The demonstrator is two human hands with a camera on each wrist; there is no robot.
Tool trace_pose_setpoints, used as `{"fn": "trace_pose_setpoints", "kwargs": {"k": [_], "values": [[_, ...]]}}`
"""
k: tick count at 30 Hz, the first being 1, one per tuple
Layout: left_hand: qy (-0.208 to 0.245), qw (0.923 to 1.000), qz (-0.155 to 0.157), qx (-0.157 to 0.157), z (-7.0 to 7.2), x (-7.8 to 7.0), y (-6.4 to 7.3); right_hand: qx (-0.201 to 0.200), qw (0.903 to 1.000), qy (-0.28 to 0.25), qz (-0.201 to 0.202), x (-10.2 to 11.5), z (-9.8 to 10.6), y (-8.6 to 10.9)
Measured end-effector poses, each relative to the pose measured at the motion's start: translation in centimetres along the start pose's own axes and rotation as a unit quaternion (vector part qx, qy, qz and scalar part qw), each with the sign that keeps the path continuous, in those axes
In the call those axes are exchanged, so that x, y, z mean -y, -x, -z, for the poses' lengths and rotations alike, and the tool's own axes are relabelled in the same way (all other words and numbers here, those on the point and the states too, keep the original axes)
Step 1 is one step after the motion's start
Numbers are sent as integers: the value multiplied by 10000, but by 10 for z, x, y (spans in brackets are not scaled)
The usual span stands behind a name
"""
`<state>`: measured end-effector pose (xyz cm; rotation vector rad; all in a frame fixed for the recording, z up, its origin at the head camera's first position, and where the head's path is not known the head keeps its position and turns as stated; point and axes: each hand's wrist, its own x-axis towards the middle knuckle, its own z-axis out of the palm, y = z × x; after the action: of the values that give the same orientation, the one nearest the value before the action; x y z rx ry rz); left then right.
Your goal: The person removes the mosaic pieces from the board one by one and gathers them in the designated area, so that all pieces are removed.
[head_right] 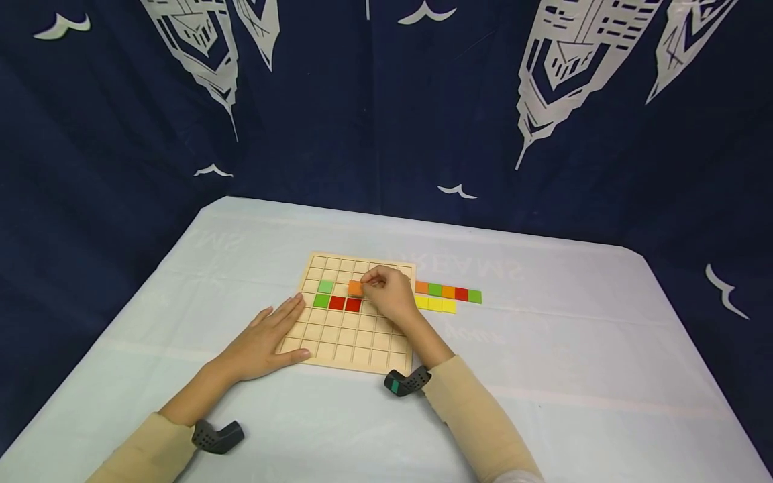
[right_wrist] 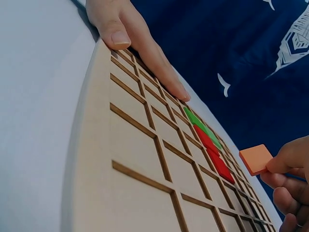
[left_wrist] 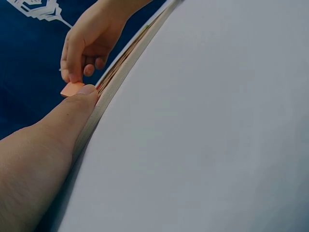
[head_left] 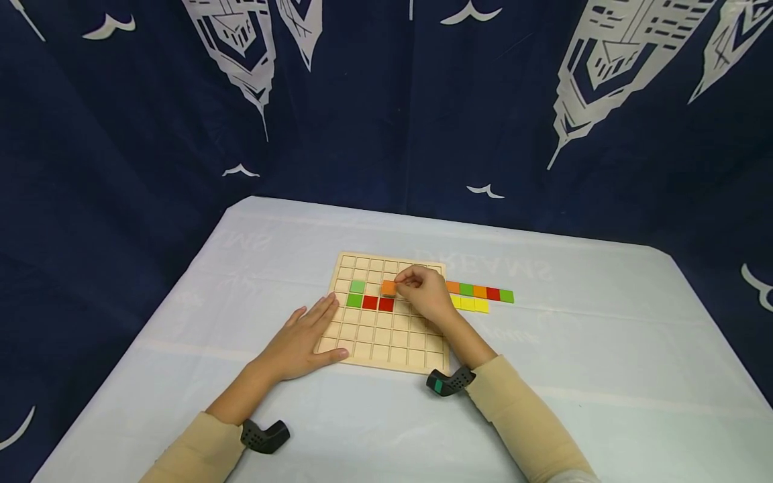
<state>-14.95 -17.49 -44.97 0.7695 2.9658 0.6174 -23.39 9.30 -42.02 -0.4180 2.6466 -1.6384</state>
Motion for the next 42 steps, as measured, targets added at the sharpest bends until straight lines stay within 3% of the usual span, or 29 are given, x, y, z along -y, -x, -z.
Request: {"fn": "trace_pose_setpoints", "kwargs": {"k": [42], "values": [[18, 10000, 28, -53, -2, 0, 0, -505, 9974, 176, -485, -20, 59, 33]]}}
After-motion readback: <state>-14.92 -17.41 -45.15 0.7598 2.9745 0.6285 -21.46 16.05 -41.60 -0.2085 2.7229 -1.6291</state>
